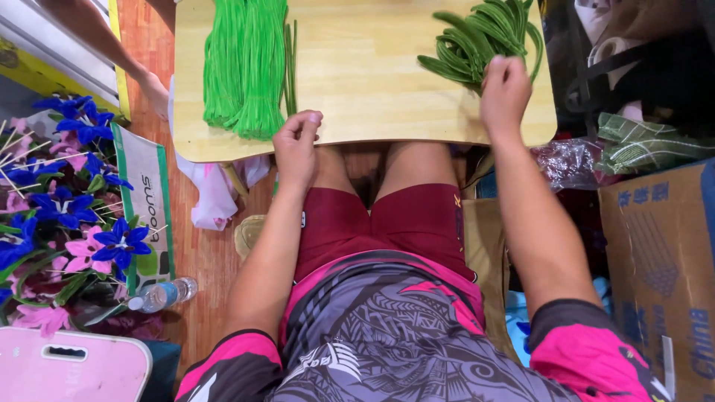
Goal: The person sits cross-legged and wraps green fabric strips around thin green sticks by hand. They repeatedly pick up a stick, wrap the fabric tightly around it, and place the finished item on a pile on the table. The workspace includes a wooden board with a bundle of green sticks and a pile of completed wrapped stems.
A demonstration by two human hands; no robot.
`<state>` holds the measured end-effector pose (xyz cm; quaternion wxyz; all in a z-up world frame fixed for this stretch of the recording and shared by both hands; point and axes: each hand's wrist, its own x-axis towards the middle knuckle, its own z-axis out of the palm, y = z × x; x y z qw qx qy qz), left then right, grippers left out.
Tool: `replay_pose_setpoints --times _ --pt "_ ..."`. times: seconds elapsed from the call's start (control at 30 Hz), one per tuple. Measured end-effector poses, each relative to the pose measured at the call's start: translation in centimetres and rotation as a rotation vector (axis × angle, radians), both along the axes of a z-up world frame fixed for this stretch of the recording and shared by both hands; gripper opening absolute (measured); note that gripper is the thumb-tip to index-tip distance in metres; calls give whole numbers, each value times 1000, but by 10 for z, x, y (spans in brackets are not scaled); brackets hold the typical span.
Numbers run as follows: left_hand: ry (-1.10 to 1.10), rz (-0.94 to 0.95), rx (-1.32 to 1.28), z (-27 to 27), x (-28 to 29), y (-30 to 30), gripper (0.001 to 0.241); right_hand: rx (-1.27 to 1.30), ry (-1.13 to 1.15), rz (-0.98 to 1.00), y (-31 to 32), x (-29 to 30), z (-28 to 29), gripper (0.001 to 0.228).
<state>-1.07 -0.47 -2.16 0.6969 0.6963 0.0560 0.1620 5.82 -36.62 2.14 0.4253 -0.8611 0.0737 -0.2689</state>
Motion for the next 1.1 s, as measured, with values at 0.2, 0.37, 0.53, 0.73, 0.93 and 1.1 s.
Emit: replay_pose_setpoints --times 0.2,0.37,0.53,0.73,0.93,1.1 --pt "-37 4 259 3 -4 11 11 -415 368 -78 -11 -6 16 26" --pt "-76 34 435 -20 11 23 15 -609 -3 43 13 -42 -36 29" --pt "-57 30 624 -27 17 15 31 -468 -122 433 76 -36 -62 27" --pt "193 -16 970 -42 30 6 50 -211 167 741 175 -11 -55 17" --pt "176 -212 995 -60 29 -5 36 -219 337 577 222 30 -68 23" --pt "-202 -228 861 -61 25 -17 33 -320 591 486 238 30 -20 38"
